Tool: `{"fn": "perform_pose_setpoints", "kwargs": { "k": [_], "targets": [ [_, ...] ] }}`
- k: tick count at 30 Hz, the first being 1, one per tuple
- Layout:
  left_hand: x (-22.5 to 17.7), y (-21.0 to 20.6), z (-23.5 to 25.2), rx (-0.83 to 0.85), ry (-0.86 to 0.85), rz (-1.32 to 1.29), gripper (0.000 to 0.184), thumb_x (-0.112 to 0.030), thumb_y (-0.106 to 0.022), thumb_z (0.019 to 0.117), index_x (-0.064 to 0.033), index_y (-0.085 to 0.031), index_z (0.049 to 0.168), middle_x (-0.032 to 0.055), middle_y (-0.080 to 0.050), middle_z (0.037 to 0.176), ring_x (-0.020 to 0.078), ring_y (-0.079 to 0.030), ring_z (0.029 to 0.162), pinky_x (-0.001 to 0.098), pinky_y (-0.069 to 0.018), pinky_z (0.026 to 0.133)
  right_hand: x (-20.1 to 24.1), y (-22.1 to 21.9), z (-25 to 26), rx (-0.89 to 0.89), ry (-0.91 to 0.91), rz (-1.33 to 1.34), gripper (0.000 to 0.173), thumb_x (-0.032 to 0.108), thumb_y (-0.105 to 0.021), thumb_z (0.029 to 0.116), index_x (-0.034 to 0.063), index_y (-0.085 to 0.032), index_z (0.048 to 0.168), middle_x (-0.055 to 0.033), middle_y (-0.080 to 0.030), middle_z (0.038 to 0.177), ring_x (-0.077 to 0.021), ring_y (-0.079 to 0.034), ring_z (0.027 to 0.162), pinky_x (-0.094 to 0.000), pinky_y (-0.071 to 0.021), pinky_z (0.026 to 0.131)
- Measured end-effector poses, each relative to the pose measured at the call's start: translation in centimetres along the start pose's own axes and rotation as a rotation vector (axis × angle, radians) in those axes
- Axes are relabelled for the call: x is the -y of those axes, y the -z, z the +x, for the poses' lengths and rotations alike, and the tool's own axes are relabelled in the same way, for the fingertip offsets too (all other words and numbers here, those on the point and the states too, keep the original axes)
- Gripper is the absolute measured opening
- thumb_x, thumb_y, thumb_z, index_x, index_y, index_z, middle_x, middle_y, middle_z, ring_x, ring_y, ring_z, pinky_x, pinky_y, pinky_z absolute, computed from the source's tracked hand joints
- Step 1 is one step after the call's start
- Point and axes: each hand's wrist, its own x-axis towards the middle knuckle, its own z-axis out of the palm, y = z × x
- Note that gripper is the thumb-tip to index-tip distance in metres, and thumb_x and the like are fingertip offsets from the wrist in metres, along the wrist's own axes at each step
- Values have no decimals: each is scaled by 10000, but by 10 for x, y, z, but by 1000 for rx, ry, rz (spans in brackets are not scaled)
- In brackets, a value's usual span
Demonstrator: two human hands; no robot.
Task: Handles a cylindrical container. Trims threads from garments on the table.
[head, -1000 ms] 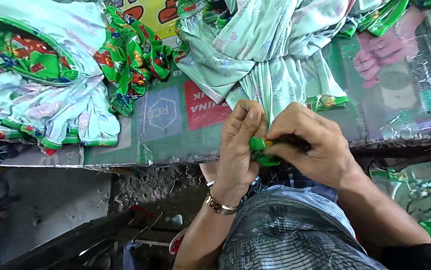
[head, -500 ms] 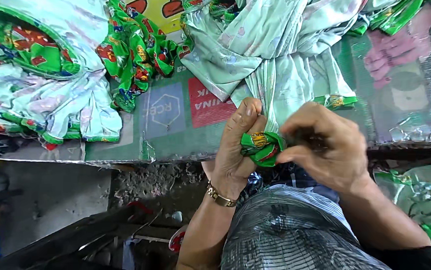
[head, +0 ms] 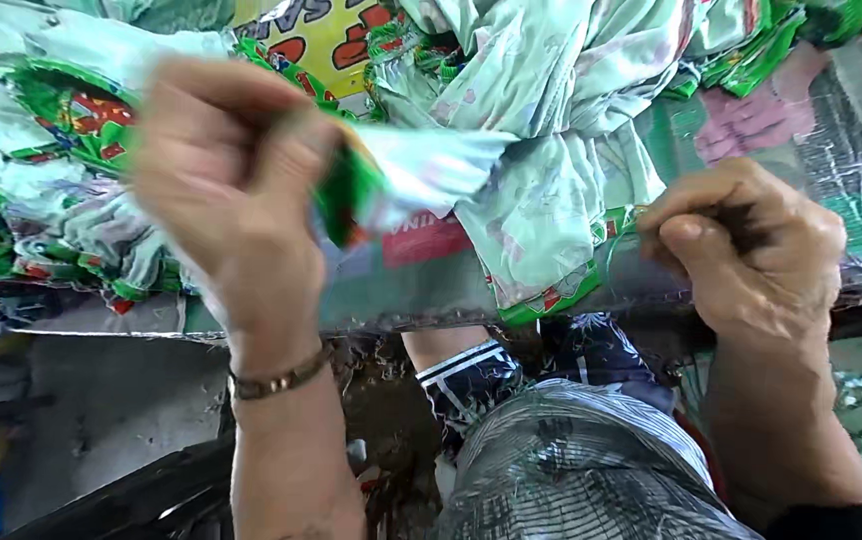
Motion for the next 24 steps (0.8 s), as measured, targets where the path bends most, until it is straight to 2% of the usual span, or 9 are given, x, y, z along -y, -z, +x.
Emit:
{"fn": "perform_pose_setpoints", "kwargs": {
  "k": [2, 3, 6, 8, 10, 14, 17, 22, 24],
  "targets": [
    [14, 10, 30, -229, -99, 91, 342, -123, -612, 1001, 29, -503, 1287, 91, -618, 1200, 171, -641, 1056, 375, -553, 936, -5, 0, -2, -32, -55, -57, 212, 252, -490, 1090, 91, -623, 1054, 90, -609, 864, 57, -562, 686, -110, -491, 593],
    [11, 6, 31, -233, -116, 168, 403, -151, -608, 1011, 48, -488, 1340, 107, -600, 1277, 171, -619, 1132, 369, -536, 978, -7, -1, -3, -26, -94, -98, 233, 263, -479, 1094, 85, -623, 1049, 80, -604, 847, 50, -559, 672, -118, -493, 587],
    [-18, -45, -12, 149, -101, 303, 232, -161, -603, 1022, 8, -579, 1180, 37, -621, 1136, 52, -616, 1020, 236, -533, 877, -9, -4, -7, 37, -215, -261, 228, 241, -481, 1081, 86, -641, 1028, 47, -612, 809, 19, -561, 644, -150, -488, 571],
    [-19, -83, -39, 482, -196, 387, 228, -268, -718, 931, -57, -710, 1016, 65, -689, 989, 165, -663, 916, 364, -549, 804, -9, -3, -7, 58, -230, -285, 218, 232, -478, 1081, 97, -641, 1032, 56, -609, 801, 28, -556, 632, -134, -479, 555],
    [-12, -106, -59, 672, -272, 551, 282, -413, -715, 917, -143, -716, 997, 42, -652, 920, 229, -635, 860, 434, -482, 738, -10, -3, -8, 43, -224, -264, 216, 223, -474, 1083, 93, -639, 1032, 63, -596, 781, 37, -541, 609, -123, -459, 530],
    [-2, -101, -70, 472, -70, 239, 111, -116, -611, 972, -72, -712, 958, 27, -693, 944, 133, -655, 895, 332, -523, 798, -10, -3, -9, 25, -187, -207, 220, 218, -488, 1081, 85, -647, 1008, 68, -592, 767, 50, -525, 604, -102, -436, 525],
    [-8, -99, -75, 288, 57, -86, 53, -97, -513, 998, -93, -565, 988, 21, -676, 1074, 93, -663, 1008, 264, -573, 827, -7, -5, -9, -14, -113, -139, 204, 190, -522, 1061, 56, -654, 982, 64, -601, 793, 69, -526, 636, -80, -439, 552],
    [-8, -124, -89, 396, -214, 546, 212, -320, -678, 966, -115, -698, 1018, 68, -682, 1013, 227, -653, 945, 434, -484, 818, -6, -9, -11, -80, -62, -67, 173, 149, -539, 1049, 50, -644, 954, 78, -594, 786, 77, -516, 631, -73, -428, 544],
    [-4, -120, -88, 405, -150, 497, 138, -219, -634, 992, -108, -707, 1024, 45, -686, 998, 195, -647, 923, 424, -482, 814, -6, -7, -13, -81, -64, -50, 162, 143, -542, 1044, 58, -644, 950, 82, -592, 777, 74, -512, 619, -73, -422, 532]
  ]
}}
